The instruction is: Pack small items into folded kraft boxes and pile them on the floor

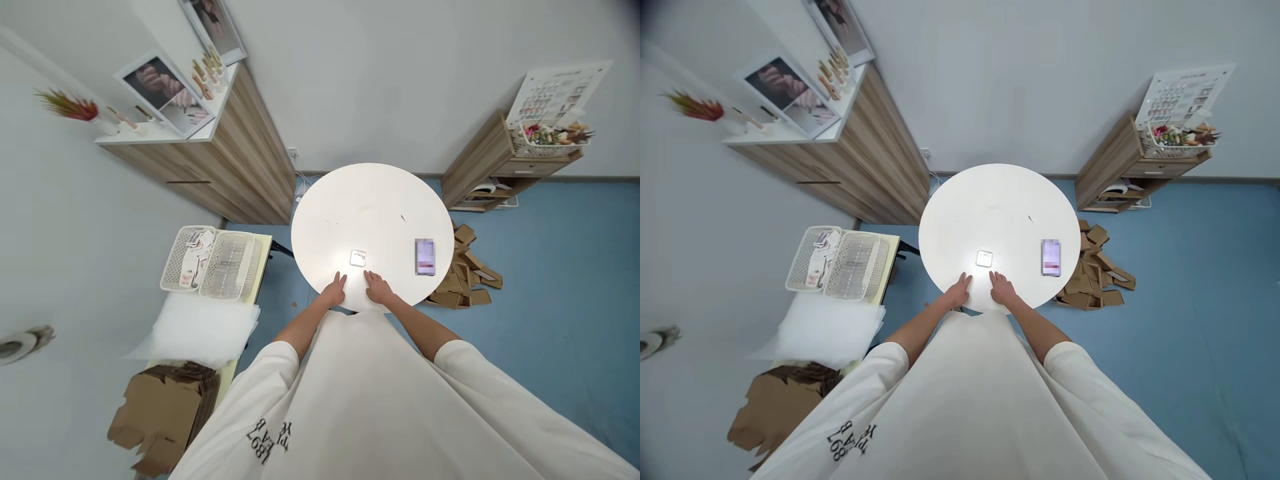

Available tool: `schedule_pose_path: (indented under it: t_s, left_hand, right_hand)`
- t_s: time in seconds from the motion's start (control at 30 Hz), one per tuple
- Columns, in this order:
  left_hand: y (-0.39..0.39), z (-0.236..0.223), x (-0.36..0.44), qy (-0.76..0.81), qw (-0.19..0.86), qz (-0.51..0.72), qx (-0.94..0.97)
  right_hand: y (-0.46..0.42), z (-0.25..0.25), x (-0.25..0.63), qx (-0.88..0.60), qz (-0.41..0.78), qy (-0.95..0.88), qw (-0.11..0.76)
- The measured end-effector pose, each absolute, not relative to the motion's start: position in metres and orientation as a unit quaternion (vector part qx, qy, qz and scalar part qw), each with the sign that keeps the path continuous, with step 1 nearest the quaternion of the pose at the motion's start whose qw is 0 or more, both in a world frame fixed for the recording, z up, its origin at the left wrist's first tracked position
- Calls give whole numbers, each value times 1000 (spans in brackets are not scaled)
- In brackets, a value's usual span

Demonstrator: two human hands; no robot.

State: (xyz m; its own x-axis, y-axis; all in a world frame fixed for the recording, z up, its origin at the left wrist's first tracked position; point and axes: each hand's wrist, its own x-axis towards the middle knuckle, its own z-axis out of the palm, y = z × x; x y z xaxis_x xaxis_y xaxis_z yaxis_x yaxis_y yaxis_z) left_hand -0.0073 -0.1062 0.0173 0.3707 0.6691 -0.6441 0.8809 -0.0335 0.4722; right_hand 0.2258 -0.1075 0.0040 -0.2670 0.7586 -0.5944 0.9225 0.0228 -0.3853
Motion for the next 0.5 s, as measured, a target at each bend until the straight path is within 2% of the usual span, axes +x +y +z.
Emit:
schedule_pose_path:
  t_s: [0.2,0.5]
  left_hand:
    - [-139,22,-49,594,425,-91,677]
    - [-185,26,-149,665,420,63,614]
  right_hand:
    - [-107,19,195,553,-347,753,84]
    - [-125,29,79,482,-378,789,35]
